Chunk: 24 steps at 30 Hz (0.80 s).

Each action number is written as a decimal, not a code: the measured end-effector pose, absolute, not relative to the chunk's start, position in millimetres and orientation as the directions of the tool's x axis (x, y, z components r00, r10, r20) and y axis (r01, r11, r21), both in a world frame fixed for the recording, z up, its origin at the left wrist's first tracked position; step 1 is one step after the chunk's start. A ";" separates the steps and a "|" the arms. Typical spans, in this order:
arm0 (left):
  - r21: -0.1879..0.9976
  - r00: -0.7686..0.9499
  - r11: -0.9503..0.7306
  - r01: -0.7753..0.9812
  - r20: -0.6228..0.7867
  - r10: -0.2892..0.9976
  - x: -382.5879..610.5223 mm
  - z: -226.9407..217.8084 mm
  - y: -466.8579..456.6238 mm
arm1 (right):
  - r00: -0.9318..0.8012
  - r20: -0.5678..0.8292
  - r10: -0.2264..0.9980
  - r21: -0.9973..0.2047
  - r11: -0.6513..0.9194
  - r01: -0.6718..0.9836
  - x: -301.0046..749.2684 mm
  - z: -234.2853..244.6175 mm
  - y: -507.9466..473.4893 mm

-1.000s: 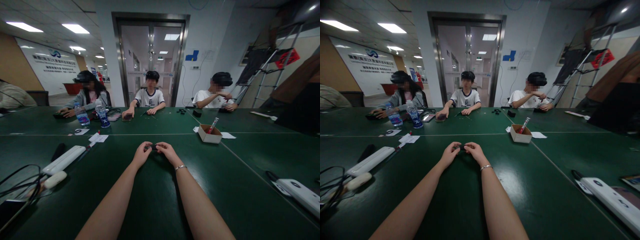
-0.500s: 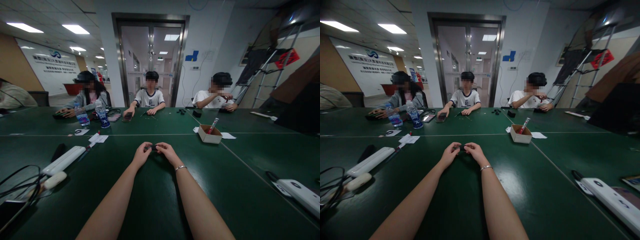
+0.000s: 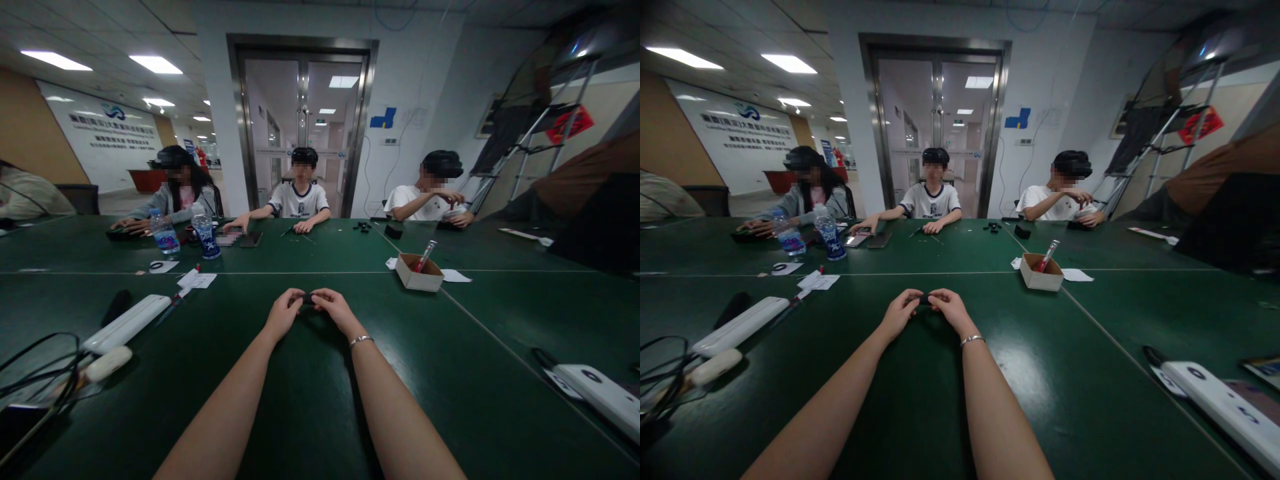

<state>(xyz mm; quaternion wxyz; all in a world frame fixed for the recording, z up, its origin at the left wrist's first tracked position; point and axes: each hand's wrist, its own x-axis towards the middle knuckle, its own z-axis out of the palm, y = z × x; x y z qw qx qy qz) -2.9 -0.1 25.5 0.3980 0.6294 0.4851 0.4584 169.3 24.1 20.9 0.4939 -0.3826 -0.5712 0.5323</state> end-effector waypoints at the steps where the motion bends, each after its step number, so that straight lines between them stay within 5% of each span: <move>1: 0.944 0.111 -0.215 0.251 0.192 0.975 -3.1 25.0 0.0 | -0.221 0.159 0.962 -0.986 0.142 -0.091 169.4 20.7 24.1; 24: 0.917 0.102 -0.271 0.291 0.252 0.962 -3.2 18.8 4.5 | -0.229 0.151 0.962 -0.986 0.131 -0.101 169.5 18.9 26.0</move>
